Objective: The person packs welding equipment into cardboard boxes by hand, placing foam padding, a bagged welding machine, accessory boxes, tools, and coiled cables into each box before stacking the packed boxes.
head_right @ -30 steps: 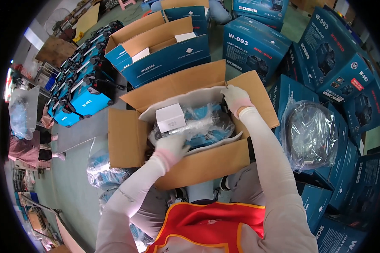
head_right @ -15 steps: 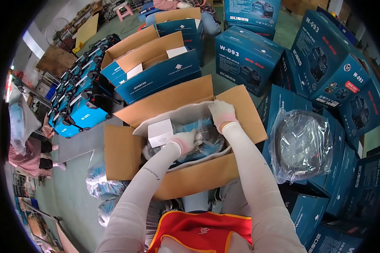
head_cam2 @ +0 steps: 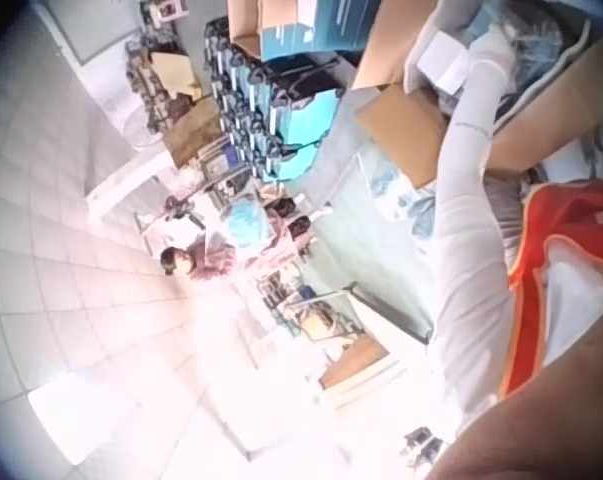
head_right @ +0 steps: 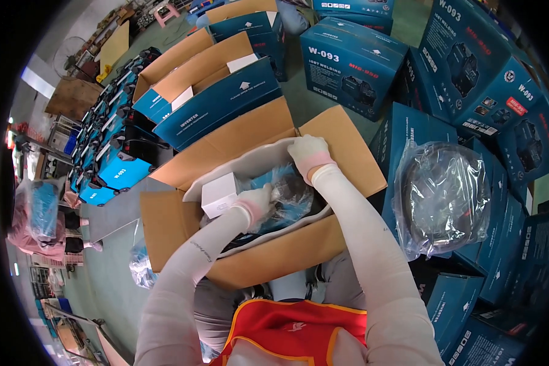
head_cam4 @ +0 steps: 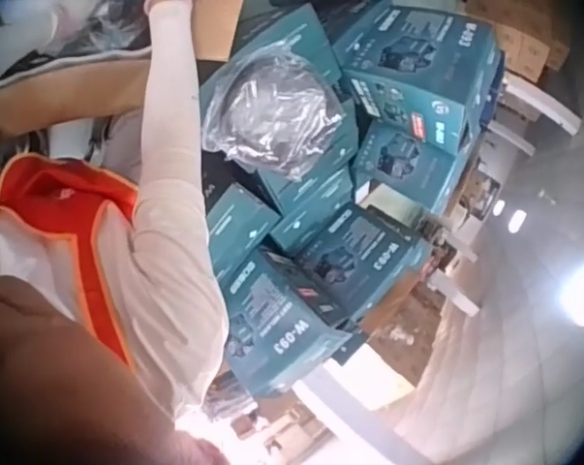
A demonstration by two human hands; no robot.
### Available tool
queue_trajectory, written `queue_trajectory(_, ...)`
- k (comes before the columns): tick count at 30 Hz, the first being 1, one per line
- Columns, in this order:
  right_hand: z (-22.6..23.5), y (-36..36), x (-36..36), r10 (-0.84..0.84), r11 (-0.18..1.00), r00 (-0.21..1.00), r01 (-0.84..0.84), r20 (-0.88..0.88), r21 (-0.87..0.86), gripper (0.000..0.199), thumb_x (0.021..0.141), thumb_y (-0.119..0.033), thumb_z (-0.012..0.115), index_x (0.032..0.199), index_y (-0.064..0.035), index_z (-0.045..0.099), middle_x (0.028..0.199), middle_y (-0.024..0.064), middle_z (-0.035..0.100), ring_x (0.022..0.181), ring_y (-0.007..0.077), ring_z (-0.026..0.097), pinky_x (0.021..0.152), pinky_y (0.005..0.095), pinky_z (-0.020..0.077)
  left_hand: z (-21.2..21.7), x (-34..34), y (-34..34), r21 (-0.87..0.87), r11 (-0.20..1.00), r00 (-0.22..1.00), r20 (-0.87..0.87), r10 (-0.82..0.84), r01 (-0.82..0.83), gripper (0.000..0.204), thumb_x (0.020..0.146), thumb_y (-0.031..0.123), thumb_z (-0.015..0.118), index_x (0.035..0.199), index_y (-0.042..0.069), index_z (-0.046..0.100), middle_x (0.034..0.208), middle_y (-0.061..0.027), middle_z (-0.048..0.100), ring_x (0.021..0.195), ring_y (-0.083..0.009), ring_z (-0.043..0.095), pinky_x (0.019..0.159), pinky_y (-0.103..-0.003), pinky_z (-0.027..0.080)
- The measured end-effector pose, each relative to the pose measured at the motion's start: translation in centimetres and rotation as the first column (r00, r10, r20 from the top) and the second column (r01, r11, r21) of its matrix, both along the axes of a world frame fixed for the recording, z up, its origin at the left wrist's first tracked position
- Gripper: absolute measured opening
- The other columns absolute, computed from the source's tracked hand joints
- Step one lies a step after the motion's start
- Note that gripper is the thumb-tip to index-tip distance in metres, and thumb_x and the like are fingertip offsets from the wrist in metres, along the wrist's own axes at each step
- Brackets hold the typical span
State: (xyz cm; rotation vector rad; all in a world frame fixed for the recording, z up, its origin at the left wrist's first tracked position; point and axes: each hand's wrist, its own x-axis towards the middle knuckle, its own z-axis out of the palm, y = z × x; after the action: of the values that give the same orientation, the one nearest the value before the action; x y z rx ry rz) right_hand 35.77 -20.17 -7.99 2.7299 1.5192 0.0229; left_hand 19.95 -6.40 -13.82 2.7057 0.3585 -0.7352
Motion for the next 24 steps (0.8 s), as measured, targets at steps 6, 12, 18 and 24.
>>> queue_trajectory(6, -1.3, 2.9, -1.5, 0.031, 0.987, 0.999, -0.038, -0.041, -0.158, 0.023, 0.079, -0.003, 0.065, 0.102, -0.0061, 0.069, 0.106, 0.0145, 0.069, 0.096, 0.0292, 0.069, 0.079, 0.0371, 0.0558, 0.1, -2.6, -0.9, 0.313, 0.947, 0.968, 0.208, -0.138, 0.067, 0.038, 0.085, 0.033, 0.062, 0.108, 0.004, 0.054, 0.103, -0.0208, 0.065, 0.101, -0.0383, 0.062, 0.088, -0.047, 0.048)
queue_trajectory(12, -4.1, 3.3, -1.1, -0.045, 0.996, 0.998, 0.048, 0.040, -0.073, 0.020, 0.077, -0.001, 0.065, 0.097, -0.0004, 0.070, 0.101, 0.0209, 0.069, 0.091, 0.0307, 0.070, 0.075, 0.0376, 0.0570, 9.9, -8.4, 0.0, 0.450, 0.863, 0.829, 0.375, -0.416, 0.229, 0.060, 0.076, 0.031, 0.072, 0.127, 0.007, 0.051, 0.114, -0.0122, 0.059, 0.113, -0.0318, 0.054, 0.104, -0.044, 0.036)
queue_trajectory(18, -2.8, 3.1, -1.2, -0.043, 0.996, 0.999, 0.041, -0.028, -0.073, 0.024, 0.083, -0.001, 0.057, 0.104, -0.0047, 0.068, 0.101, 0.0176, 0.070, 0.093, 0.0322, 0.069, 0.079, 0.0409, 0.0559, 4.2, -13.2, 4.8, -0.152, 0.634, 0.533, 0.415, 0.737, -0.758, 0.105, 0.069, 0.046, 0.079, 0.147, 0.001, 0.027, 0.135, -0.0269, 0.043, 0.125, -0.0419, 0.047, 0.107, -0.044, 0.038)
queue_trajectory(24, -2.7, 1.7, -0.4, -0.071, 0.997, 0.986, 0.075, -0.152, 0.021, 0.024, 0.086, -0.002, 0.055, 0.107, -0.0044, 0.065, 0.109, 0.0182, 0.067, 0.101, 0.0334, 0.066, 0.087, 0.0393, 0.0531, 7.4, -7.7, 0.8, 0.174, 0.797, 0.789, 0.366, 0.494, -0.579, 0.102, 0.063, 0.046, 0.082, 0.143, 0.005, 0.034, 0.139, -0.0251, 0.041, 0.127, -0.0434, 0.043, 0.107, -0.045, 0.039)
